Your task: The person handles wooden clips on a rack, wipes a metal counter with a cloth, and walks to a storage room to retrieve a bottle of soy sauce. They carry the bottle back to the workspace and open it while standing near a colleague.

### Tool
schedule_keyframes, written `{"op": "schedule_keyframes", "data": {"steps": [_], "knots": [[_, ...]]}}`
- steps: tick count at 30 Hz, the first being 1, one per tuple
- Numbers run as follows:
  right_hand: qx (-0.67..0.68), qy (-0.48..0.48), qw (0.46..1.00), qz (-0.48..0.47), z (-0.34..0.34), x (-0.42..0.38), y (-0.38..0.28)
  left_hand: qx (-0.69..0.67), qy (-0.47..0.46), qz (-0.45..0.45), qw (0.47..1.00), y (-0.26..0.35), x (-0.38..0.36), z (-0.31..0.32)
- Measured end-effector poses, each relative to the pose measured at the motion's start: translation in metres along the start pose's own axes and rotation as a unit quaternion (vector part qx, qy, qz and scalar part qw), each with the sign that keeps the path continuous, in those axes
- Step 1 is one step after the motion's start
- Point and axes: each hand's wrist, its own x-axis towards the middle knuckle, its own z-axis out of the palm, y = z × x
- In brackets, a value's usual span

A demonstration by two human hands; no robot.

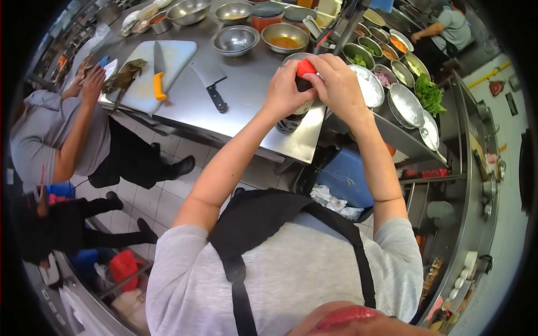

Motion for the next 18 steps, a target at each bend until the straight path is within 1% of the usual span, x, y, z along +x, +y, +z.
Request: {"op": "schedule_keyframes", "data": {"steps": [2, 6, 8, 9, 10, 11, 12, 13, 14, 16, 18], "knots": [[-0.011, -0.030, 0.999, 0.030, 0.002, 0.001, 0.003, 0.008, 0.012, 0.010, 1.000, 0.001, 0.000, 0.000], [0.017, 0.000, 0.999, 0.040, 0.010, 0.006, 0.017, 0.008, 0.024, 0.026, 0.999, 0.006, -0.002, -0.001], [0.063, 0.013, 0.994, 0.086, 0.016, 0.012, 0.026, 0.005, 0.007, 0.027, 1.000, 0.006, -0.003, -0.003], [0.062, 0.018, 0.994, 0.089, 0.017, 0.013, 0.029, 0.000, -0.006, 0.025, 1.000, 0.006, -0.003, -0.005], [0.145, -0.011, 0.975, 0.169, 0.018, 0.014, 0.034, 0.002, -0.009, 0.029, 1.000, 0.006, -0.003, -0.006], [0.227, -0.039, 0.942, 0.245, 0.020, 0.015, 0.037, -0.004, -0.017, 0.024, 1.000, 0.005, -0.003, -0.006], [0.228, -0.035, 0.941, 0.246, 0.020, 0.017, 0.042, -0.011, -0.023, 0.018, 1.000, 0.003, -0.004, -0.006], [0.330, -0.086, 0.883, 0.323, 0.021, 0.018, 0.047, -0.014, -0.025, 0.020, 0.999, 0.001, -0.004, -0.005], [0.423, -0.136, 0.805, 0.393, 0.022, 0.017, 0.051, -0.014, -0.027, 0.021, 0.999, -0.002, -0.004, -0.005], [0.436, -0.132, 0.793, 0.404, 0.021, 0.015, 0.045, -0.053, -0.012, 0.045, 0.998, -0.003, -0.004, -0.003], [0.438, -0.111, 0.787, 0.421, 0.018, 0.016, 0.041, -0.040, -0.013, 0.057, 0.997, -0.003, -0.005, -0.002]]}}
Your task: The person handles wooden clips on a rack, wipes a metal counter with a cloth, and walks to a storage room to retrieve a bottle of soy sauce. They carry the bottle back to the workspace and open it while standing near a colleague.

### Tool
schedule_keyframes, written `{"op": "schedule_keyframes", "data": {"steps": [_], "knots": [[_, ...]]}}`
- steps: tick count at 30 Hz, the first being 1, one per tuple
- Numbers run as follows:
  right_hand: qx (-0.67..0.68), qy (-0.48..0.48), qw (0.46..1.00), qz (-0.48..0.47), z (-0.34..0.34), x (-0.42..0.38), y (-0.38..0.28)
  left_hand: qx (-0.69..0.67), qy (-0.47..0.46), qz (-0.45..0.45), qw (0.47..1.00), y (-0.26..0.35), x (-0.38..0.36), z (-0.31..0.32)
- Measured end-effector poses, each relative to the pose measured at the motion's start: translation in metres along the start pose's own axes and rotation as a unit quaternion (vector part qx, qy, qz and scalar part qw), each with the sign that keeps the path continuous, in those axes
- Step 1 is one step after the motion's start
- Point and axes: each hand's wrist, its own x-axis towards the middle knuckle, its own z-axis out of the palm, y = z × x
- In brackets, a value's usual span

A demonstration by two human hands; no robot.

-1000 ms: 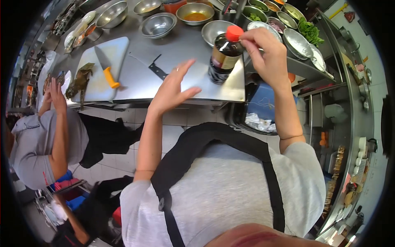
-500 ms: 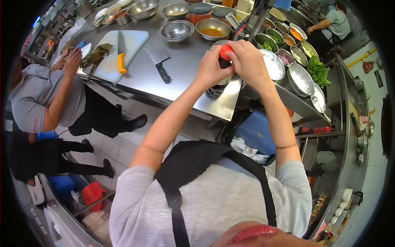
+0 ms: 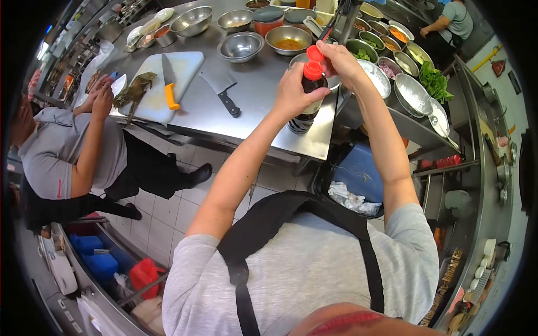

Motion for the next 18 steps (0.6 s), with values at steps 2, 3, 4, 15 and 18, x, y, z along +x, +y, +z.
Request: {"op": "schedule_keyframes", "data": {"steps": [2, 3, 4, 15, 18], "knots": [[-0.017, -0.001, 1.000, -0.022, 0.000, -0.006, -0.005, 0.020, 0.000, -0.040, 0.999, 0.004, 0.001, -0.003], [-0.109, 0.067, 0.987, -0.095, 0.005, -0.015, -0.011, 0.050, 0.020, -0.033, 0.998, 0.002, 0.000, 0.000], [-0.198, 0.136, 0.956, -0.166, 0.008, -0.021, -0.016, 0.093, 0.041, -0.013, 0.995, 0.004, -0.002, 0.001], [-0.522, 0.014, 0.836, -0.166, 0.027, -0.050, -0.053, 0.003, -0.078, -0.084, 0.993, -0.006, 0.028, -0.017], [-0.527, -0.022, 0.834, -0.160, 0.023, -0.042, -0.062, -0.025, -0.051, -0.078, 0.995, -0.012, 0.024, -0.008]]}}
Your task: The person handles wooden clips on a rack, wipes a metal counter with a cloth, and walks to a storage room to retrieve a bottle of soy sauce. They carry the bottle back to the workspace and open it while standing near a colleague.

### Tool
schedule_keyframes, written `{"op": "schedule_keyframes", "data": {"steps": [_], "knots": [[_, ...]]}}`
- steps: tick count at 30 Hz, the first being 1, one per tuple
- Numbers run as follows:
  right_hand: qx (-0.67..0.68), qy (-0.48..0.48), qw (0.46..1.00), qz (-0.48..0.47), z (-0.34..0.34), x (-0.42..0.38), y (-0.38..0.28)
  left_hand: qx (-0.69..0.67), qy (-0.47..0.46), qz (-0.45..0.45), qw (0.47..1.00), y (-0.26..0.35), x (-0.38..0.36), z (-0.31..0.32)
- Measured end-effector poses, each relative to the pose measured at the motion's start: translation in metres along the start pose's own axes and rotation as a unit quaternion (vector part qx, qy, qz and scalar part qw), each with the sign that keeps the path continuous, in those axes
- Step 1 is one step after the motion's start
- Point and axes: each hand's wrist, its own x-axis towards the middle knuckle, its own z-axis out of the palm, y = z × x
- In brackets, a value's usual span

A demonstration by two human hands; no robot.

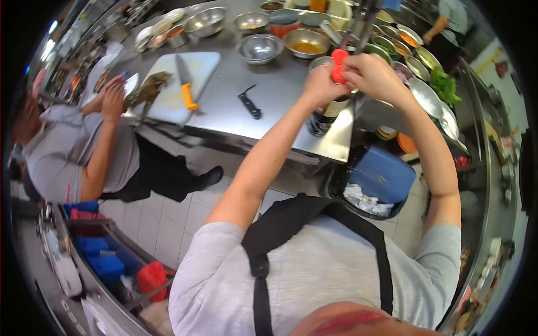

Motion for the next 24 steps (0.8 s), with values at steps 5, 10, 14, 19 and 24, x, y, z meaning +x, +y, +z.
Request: {"op": "schedule_keyframes", "data": {"steps": [5, 10, 14, 19, 24], "knots": [[-0.010, -0.060, 0.998, 0.011, -0.004, 0.020, 0.009, 0.037, 0.015, 0.034, 0.999, 0.002, 0.002, 0.005], [0.137, -0.208, 0.963, 0.102, -0.010, 0.033, 0.017, 0.043, 0.053, 0.002, 0.998, 0.010, -0.008, 0.006], [0.114, -0.150, 0.982, 0.031, -0.006, 0.037, 0.021, 0.040, 0.045, 0.000, 0.998, 0.004, -0.006, 0.005], [-0.077, -0.119, 0.987, 0.069, -0.009, 0.029, -0.004, 0.112, -0.115, -0.024, 0.987, 0.000, 0.016, -0.005], [-0.096, -0.209, 0.962, 0.145, -0.017, 0.038, -0.024, 0.046, -0.121, -0.010, 0.992, 0.005, 0.009, -0.001]]}}
